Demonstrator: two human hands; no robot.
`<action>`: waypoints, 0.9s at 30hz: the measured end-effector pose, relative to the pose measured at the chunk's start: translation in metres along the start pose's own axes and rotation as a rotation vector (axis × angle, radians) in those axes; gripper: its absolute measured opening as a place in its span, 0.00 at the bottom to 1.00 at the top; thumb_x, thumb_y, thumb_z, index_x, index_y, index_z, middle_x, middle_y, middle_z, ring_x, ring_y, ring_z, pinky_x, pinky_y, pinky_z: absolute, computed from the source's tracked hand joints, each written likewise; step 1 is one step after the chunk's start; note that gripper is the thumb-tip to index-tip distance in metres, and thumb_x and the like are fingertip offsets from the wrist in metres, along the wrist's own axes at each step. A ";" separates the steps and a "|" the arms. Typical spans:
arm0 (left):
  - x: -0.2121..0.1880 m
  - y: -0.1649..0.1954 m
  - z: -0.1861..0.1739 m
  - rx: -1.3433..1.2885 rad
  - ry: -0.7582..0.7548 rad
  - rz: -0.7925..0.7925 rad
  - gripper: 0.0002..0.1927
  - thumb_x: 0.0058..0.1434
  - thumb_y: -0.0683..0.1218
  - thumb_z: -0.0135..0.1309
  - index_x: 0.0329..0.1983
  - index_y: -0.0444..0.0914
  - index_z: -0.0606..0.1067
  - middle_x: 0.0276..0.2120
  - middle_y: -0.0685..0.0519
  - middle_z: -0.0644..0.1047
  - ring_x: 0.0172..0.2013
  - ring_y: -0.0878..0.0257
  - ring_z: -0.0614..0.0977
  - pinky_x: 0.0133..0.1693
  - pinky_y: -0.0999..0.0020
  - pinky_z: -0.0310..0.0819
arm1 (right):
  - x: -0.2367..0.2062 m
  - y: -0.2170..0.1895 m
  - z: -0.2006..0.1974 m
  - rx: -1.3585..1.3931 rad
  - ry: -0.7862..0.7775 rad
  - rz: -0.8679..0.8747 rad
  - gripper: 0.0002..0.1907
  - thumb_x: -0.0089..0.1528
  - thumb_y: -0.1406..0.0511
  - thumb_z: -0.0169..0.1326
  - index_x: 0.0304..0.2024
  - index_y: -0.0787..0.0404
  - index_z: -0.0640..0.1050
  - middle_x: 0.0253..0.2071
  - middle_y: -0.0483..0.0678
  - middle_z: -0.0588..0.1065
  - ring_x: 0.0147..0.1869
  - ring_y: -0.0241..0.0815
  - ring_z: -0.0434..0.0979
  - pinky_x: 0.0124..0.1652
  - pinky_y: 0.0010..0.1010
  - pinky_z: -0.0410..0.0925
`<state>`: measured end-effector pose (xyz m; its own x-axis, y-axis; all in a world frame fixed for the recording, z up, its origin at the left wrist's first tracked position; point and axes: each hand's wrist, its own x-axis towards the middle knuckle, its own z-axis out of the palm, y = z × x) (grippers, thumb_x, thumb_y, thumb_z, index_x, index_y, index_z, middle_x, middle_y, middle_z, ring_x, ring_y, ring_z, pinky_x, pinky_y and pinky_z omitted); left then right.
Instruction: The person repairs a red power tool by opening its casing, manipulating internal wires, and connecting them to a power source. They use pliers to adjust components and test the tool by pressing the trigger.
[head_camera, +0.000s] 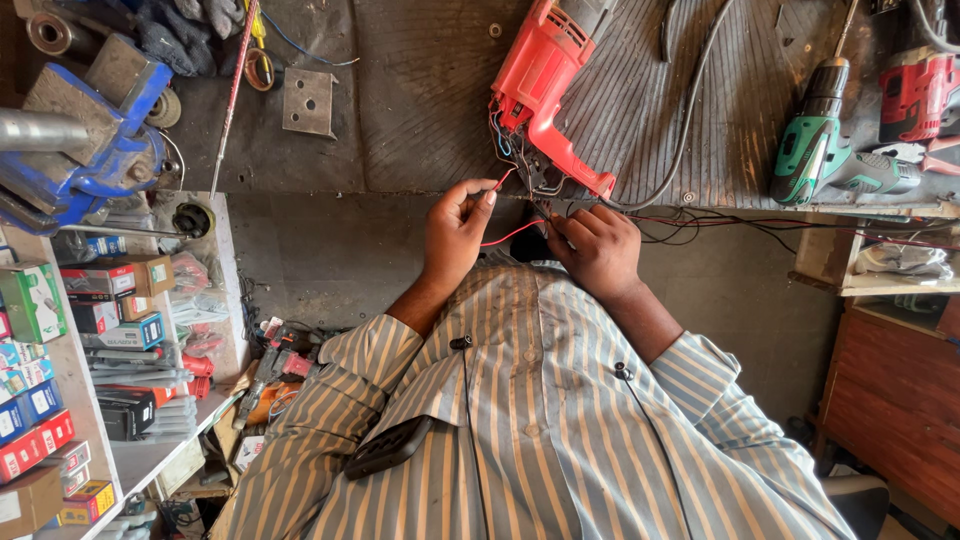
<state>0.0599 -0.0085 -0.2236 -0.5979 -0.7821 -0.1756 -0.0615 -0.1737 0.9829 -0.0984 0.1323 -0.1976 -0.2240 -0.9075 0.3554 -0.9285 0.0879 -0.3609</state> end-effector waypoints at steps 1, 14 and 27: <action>0.000 0.000 0.000 -0.009 -0.002 0.003 0.08 0.72 0.42 0.54 0.51 0.33 0.78 0.20 0.66 0.65 0.22 0.79 0.60 0.24 0.76 0.49 | 0.000 0.000 0.000 0.003 0.000 0.000 0.07 0.60 0.65 0.66 0.30 0.55 0.80 0.26 0.40 0.71 0.29 0.40 0.70 0.30 0.35 0.66; -0.003 -0.008 -0.001 -0.011 0.030 0.042 0.09 0.73 0.43 0.54 0.51 0.33 0.78 0.22 0.65 0.66 0.24 0.78 0.61 0.25 0.76 0.51 | -0.008 0.002 0.006 0.024 0.005 0.025 0.08 0.59 0.66 0.68 0.29 0.56 0.80 0.24 0.43 0.70 0.28 0.42 0.70 0.29 0.36 0.66; -0.033 -0.005 0.011 -0.691 -0.107 -0.363 0.10 0.71 0.46 0.54 0.46 0.34 0.74 0.38 0.53 0.76 0.39 0.67 0.78 0.45 0.68 0.77 | -0.016 -0.027 -0.002 1.239 -0.093 0.950 0.11 0.67 0.70 0.54 0.52 0.67 0.77 0.41 0.44 0.78 0.42 0.30 0.77 0.45 0.23 0.72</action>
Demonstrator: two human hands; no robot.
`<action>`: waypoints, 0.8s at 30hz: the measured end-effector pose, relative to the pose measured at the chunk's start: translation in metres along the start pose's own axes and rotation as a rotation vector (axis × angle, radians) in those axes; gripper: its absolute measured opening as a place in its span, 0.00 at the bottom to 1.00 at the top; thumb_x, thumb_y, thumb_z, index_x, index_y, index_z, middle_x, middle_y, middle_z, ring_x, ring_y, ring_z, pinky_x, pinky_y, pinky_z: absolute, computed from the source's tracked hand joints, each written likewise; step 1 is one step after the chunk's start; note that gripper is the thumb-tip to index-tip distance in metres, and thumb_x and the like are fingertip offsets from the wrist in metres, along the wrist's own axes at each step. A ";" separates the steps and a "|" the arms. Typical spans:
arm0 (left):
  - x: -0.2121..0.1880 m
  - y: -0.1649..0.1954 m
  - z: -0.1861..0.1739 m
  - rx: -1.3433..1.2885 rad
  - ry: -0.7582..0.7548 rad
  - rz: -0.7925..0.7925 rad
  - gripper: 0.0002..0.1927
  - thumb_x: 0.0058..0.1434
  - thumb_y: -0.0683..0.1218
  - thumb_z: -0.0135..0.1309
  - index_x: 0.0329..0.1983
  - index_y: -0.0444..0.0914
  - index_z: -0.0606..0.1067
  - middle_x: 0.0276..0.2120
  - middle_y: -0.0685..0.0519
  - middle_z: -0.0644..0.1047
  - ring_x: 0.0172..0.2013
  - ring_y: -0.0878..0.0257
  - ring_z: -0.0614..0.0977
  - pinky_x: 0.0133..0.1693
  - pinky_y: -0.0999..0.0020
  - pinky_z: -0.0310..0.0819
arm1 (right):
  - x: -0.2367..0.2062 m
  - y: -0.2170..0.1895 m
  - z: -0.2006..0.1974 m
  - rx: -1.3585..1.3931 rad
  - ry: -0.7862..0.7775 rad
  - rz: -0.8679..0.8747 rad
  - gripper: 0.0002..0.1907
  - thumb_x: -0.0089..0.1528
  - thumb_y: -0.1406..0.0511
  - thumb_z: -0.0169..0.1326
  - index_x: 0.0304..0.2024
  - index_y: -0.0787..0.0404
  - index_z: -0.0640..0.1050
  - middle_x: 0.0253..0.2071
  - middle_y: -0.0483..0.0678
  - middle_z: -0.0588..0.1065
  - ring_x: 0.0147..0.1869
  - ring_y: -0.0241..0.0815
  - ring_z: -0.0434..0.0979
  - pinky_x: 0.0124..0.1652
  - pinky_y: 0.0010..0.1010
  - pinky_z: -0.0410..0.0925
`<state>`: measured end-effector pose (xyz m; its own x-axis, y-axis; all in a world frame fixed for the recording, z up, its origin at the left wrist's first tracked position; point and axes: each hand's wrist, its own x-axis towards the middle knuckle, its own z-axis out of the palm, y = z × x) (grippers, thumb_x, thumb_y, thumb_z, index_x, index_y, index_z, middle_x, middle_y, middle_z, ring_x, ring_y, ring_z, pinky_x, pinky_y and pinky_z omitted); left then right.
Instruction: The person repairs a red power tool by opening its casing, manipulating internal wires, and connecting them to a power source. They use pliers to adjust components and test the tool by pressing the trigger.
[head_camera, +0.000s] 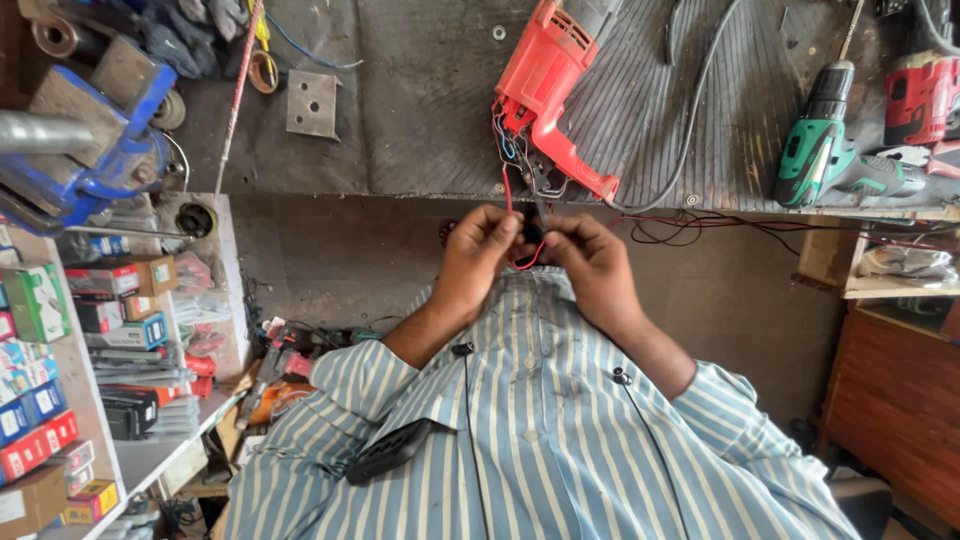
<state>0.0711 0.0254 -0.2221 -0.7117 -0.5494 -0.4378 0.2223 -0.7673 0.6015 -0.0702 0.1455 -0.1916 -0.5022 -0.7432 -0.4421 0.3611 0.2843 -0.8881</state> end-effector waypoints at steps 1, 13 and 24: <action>0.000 -0.002 0.000 -0.044 -0.018 -0.028 0.09 0.71 0.46 0.55 0.46 0.33 0.74 0.40 0.52 0.78 0.43 0.66 0.80 0.50 0.67 0.78 | 0.002 0.003 0.009 0.044 -0.026 -0.004 0.11 0.66 0.71 0.55 0.51 0.68 0.77 0.42 0.45 0.78 0.44 0.30 0.78 0.46 0.23 0.73; 0.010 0.015 -0.012 -0.042 0.126 0.130 0.08 0.72 0.47 0.50 0.46 0.39 0.66 0.50 0.42 0.80 0.45 0.59 0.84 0.51 0.62 0.80 | 0.024 0.004 0.046 -0.674 0.212 -0.660 0.13 0.61 0.70 0.65 0.48 0.64 0.80 0.44 0.51 0.79 0.46 0.41 0.81 0.46 0.32 0.74; 0.025 0.024 -0.017 0.261 0.018 0.400 0.05 0.77 0.43 0.44 0.50 0.37 0.63 0.57 0.37 0.78 0.39 0.64 0.82 0.44 0.70 0.77 | 0.041 -0.014 0.051 -1.272 0.414 -0.500 0.23 0.61 0.52 0.66 0.48 0.61 0.82 0.24 0.46 0.77 0.27 0.46 0.80 0.28 0.39 0.71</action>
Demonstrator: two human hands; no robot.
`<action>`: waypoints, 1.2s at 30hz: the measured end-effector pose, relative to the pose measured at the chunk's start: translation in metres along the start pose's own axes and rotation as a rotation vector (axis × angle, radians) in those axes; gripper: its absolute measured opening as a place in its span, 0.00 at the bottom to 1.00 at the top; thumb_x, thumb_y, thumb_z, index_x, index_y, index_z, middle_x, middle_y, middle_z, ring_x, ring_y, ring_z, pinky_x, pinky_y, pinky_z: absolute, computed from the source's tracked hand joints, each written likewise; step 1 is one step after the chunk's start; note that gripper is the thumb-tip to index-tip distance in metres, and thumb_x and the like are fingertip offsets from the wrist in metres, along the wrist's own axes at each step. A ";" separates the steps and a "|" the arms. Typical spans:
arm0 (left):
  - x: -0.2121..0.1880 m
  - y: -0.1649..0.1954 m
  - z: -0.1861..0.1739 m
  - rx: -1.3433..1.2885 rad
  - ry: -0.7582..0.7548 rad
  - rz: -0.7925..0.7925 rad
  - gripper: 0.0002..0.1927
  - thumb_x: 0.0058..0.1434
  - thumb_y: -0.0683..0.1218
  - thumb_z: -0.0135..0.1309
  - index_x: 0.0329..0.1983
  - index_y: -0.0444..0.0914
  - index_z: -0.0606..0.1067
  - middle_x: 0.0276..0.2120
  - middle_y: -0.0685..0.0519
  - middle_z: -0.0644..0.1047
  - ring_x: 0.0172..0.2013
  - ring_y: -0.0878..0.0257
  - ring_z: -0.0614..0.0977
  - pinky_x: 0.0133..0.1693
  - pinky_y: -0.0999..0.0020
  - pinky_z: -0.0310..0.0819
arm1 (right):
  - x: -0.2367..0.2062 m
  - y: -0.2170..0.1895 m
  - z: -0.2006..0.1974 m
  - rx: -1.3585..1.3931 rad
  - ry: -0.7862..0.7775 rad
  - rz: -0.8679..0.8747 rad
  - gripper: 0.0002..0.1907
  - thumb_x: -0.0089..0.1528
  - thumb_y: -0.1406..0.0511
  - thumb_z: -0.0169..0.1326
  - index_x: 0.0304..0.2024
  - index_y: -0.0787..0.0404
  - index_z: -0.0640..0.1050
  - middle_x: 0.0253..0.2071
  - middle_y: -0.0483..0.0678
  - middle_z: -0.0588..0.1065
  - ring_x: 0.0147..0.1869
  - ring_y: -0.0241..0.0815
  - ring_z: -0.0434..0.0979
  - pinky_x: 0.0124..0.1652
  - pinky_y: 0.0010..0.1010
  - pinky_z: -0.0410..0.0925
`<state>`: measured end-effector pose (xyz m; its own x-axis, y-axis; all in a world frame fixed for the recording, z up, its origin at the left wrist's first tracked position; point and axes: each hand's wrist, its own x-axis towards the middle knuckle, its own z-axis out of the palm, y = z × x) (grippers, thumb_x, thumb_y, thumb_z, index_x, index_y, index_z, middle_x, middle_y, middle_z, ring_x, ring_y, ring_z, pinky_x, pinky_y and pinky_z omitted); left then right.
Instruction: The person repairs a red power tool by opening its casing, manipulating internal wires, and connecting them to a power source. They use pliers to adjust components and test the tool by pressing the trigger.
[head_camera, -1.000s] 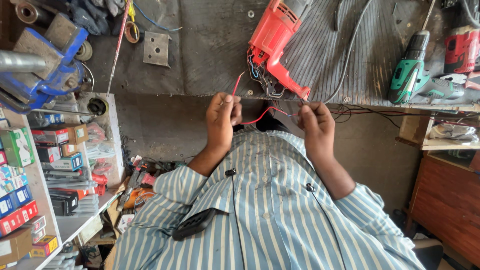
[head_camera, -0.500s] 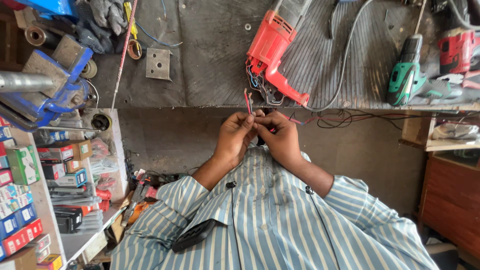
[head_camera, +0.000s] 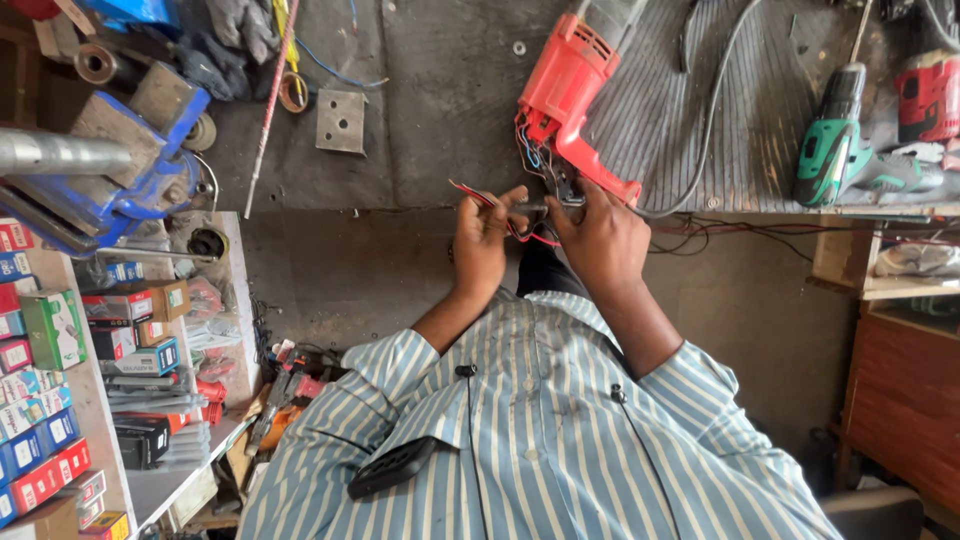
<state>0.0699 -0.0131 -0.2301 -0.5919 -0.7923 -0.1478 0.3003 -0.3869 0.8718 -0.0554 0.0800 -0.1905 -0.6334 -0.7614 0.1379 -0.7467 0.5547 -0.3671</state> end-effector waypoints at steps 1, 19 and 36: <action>-0.001 0.000 0.000 0.040 -0.016 0.009 0.05 0.77 0.42 0.44 0.49 0.36 0.64 0.57 0.37 0.78 0.39 0.65 0.81 0.44 0.71 0.77 | 0.001 -0.001 0.001 -0.032 0.006 -0.026 0.25 0.60 0.51 0.66 0.49 0.63 0.82 0.23 0.47 0.77 0.26 0.47 0.80 0.27 0.39 0.71; 0.004 -0.009 0.012 -0.151 -0.101 -0.114 0.05 0.76 0.42 0.45 0.50 0.37 0.64 0.53 0.43 0.79 0.34 0.67 0.79 0.40 0.69 0.78 | 0.005 -0.016 0.013 0.108 0.196 0.052 0.22 0.55 0.53 0.70 0.42 0.62 0.82 0.25 0.47 0.76 0.26 0.46 0.78 0.29 0.38 0.70; 0.004 -0.010 0.023 -0.080 -0.046 -0.163 0.06 0.75 0.45 0.46 0.49 0.37 0.66 0.41 0.51 0.79 0.36 0.67 0.80 0.41 0.67 0.77 | 0.011 -0.007 0.008 0.151 0.031 0.142 0.22 0.57 0.48 0.68 0.35 0.58 0.81 0.17 0.45 0.72 0.19 0.46 0.75 0.24 0.40 0.67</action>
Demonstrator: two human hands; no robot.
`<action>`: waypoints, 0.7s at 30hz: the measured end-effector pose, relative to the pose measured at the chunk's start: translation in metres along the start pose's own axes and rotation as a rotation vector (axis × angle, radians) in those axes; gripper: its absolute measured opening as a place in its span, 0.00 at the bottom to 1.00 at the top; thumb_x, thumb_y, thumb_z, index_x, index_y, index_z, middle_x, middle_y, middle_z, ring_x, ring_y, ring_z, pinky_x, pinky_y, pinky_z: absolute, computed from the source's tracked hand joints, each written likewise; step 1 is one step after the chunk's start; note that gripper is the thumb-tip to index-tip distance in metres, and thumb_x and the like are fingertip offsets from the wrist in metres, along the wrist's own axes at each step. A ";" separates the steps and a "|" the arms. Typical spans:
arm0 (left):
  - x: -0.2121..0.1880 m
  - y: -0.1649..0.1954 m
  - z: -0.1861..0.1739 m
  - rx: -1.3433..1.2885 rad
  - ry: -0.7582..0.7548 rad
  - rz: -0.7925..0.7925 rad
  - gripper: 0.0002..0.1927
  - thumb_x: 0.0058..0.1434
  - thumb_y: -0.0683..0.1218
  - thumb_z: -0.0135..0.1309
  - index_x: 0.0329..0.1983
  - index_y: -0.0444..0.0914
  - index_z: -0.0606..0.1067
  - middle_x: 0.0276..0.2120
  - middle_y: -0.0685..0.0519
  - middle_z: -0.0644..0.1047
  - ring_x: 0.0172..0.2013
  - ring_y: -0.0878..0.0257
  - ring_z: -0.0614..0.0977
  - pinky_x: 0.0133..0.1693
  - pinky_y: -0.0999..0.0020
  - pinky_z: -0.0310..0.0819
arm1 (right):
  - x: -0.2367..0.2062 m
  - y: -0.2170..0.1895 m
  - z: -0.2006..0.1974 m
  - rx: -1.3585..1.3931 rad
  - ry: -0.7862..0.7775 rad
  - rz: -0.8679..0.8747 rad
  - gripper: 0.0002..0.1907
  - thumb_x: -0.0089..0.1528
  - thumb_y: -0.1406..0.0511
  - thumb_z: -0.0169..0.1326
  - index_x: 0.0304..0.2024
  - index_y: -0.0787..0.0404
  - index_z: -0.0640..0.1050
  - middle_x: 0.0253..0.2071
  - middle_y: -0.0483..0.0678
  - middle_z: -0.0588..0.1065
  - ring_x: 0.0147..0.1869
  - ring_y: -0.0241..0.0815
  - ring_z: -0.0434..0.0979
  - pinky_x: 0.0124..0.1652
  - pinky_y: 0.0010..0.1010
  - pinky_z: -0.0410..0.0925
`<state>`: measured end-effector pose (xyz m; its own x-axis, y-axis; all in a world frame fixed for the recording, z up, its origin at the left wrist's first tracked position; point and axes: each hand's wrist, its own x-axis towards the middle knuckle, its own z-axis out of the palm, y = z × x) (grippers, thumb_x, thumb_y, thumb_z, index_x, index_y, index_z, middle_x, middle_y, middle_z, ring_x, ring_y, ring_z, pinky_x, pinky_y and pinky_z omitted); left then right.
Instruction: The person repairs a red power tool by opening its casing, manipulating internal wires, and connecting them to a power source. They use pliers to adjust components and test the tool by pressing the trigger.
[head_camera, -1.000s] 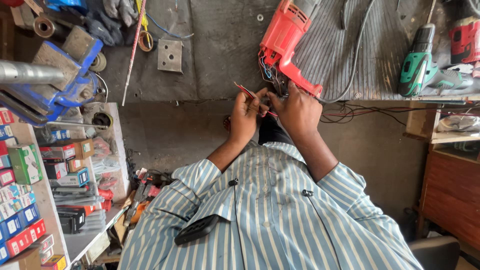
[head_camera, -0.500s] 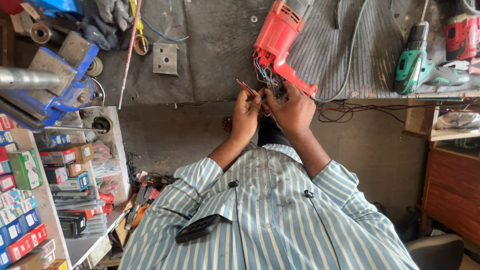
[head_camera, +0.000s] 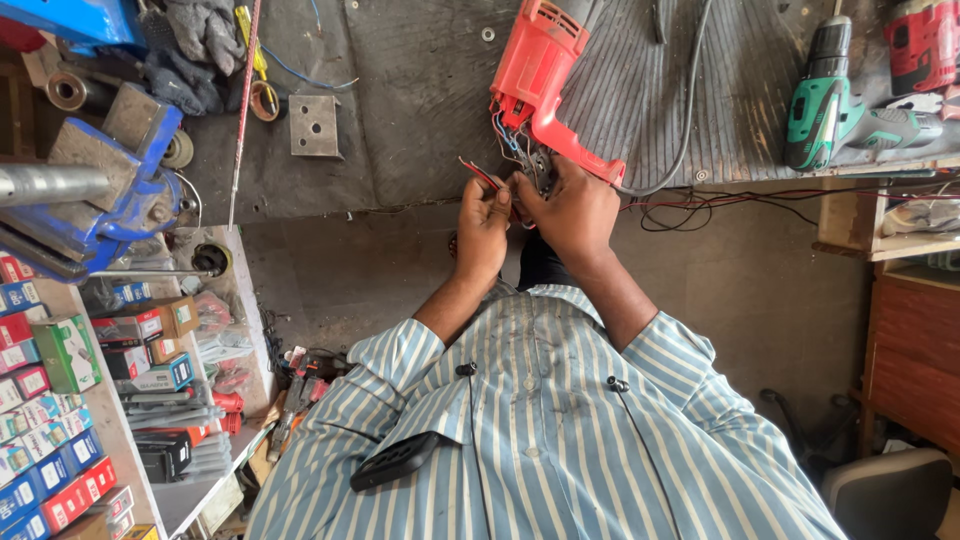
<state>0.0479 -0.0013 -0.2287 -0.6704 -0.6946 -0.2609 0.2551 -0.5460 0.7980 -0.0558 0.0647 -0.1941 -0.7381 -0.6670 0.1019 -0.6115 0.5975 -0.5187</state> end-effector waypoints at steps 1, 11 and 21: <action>0.000 0.001 0.000 -0.014 0.006 -0.014 0.06 0.74 0.45 0.46 0.49 0.37 0.65 0.44 0.52 0.80 0.37 0.68 0.80 0.42 0.68 0.77 | 0.000 -0.001 0.000 0.013 -0.013 0.014 0.21 0.57 0.48 0.68 0.35 0.58 0.81 0.17 0.45 0.72 0.19 0.45 0.74 0.24 0.40 0.66; 0.001 0.003 -0.004 -0.024 -0.016 -0.003 0.06 0.77 0.46 0.46 0.50 0.39 0.65 0.39 0.50 0.80 0.34 0.67 0.80 0.40 0.70 0.75 | 0.000 -0.002 -0.005 -0.182 0.116 -0.140 0.25 0.55 0.44 0.69 0.32 0.58 0.81 0.21 0.49 0.76 0.23 0.50 0.78 0.25 0.41 0.69; 0.003 0.006 -0.005 -0.037 -0.013 -0.096 0.08 0.75 0.48 0.46 0.49 0.40 0.65 0.43 0.50 0.80 0.34 0.67 0.81 0.38 0.71 0.73 | -0.003 -0.001 0.000 -0.068 -0.036 0.016 0.24 0.59 0.47 0.65 0.38 0.61 0.81 0.19 0.48 0.76 0.23 0.49 0.78 0.26 0.42 0.69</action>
<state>0.0506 -0.0090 -0.2269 -0.7019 -0.6323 -0.3279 0.2148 -0.6269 0.7489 -0.0524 0.0658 -0.1939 -0.7378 -0.6720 0.0633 -0.6189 0.6360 -0.4609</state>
